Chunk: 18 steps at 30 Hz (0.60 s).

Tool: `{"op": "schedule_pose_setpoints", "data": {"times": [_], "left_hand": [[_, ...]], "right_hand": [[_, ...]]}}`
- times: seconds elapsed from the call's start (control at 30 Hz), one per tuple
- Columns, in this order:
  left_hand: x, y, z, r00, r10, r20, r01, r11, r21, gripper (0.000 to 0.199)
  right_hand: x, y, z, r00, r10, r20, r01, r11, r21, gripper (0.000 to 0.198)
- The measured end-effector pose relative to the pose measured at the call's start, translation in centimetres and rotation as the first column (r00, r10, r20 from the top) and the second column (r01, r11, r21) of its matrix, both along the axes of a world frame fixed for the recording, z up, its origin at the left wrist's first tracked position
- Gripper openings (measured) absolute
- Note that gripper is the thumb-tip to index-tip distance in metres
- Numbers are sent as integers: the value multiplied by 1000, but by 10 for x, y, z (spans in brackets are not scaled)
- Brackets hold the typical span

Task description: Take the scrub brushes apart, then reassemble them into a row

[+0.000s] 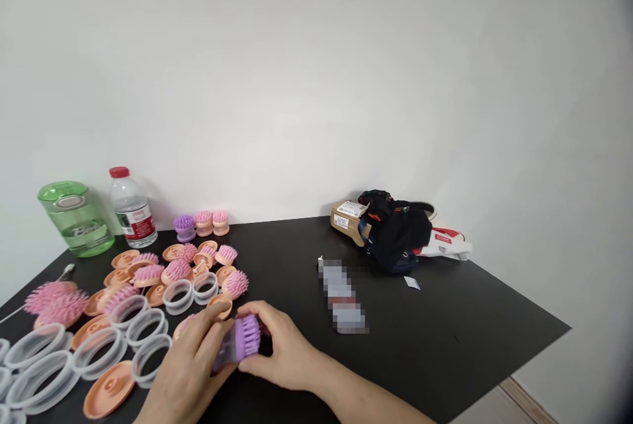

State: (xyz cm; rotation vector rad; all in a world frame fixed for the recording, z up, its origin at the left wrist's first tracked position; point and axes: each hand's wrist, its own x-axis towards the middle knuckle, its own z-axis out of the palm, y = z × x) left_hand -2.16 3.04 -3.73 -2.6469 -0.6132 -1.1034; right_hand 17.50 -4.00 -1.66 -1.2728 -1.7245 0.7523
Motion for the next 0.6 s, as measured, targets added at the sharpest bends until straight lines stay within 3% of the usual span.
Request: {"op": "schedule_pose_setpoints", "data": {"times": [0.1, 0.27, 0.43, 0.6], "left_hand": [[-1, 1, -2, 1000, 0, 2, 0, 1000, -27, 23], [-1, 1, -4, 1000, -21, 17, 22, 999, -47, 21], [-1, 1, -3, 1000, -3, 22, 4, 998, -63, 24], [-3, 1, -7, 1000, -16, 5, 17, 998, -53, 27]], "right_hand": [[0, 0, 1, 999, 43, -25, -43, 999, 14, 87], [-1, 0, -3, 1000, -3, 5, 3, 999, -34, 52], [-1, 0, -3, 999, 28, -33, -27, 999, 38, 75], [-1, 0, -3, 1000, -13, -27, 14, 1000, 28, 46]]}}
